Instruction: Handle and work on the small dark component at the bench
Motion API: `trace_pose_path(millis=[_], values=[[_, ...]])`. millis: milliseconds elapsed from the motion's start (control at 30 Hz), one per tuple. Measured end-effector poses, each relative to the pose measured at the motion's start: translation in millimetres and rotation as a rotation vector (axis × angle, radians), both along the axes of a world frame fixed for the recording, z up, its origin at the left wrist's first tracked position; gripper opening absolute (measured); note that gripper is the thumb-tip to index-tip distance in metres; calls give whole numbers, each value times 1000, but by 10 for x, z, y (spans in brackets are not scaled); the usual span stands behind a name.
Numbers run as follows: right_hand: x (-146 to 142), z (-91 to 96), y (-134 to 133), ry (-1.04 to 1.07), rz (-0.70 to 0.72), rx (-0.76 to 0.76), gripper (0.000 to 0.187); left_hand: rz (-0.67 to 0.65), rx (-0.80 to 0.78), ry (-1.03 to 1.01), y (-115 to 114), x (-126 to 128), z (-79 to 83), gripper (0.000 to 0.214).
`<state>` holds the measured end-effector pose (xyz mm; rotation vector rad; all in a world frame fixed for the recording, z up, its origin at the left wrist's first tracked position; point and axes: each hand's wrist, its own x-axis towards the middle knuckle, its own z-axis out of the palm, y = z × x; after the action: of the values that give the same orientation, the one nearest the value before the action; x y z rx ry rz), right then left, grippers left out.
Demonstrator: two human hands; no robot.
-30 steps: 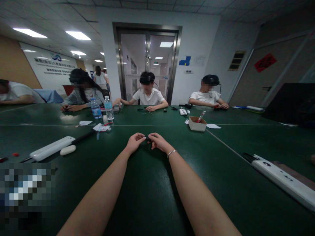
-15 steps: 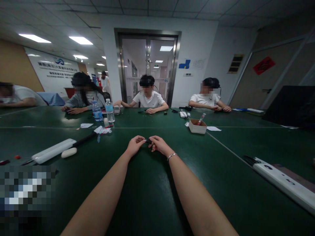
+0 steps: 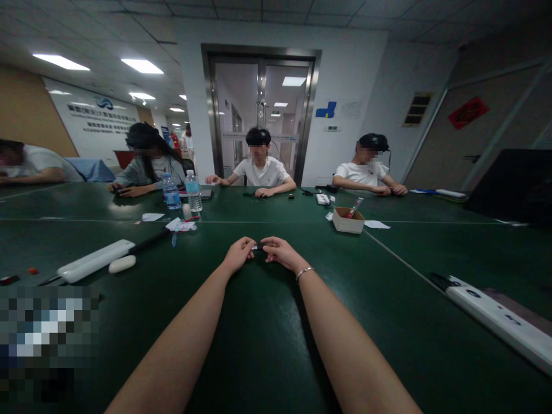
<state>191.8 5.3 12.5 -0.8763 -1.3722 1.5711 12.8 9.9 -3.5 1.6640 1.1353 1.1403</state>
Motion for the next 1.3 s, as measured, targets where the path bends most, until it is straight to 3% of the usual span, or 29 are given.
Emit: trace_pose_path(millis=[333, 733, 1000, 1300], values=[[-7, -19, 12, 22, -38, -27, 19, -23, 12, 22, -21, -3, -7, 23], [0, -8, 7, 15, -28, -31, 17, 39, 91, 219, -61, -12, -13, 45], [-2, -28, 27, 21, -32, -42, 15, 73, 136, 101, -77, 17, 30, 28], [-8, -30, 29, 12, -3, -19, 18, -9, 60, 48, -40, 14, -13, 34]])
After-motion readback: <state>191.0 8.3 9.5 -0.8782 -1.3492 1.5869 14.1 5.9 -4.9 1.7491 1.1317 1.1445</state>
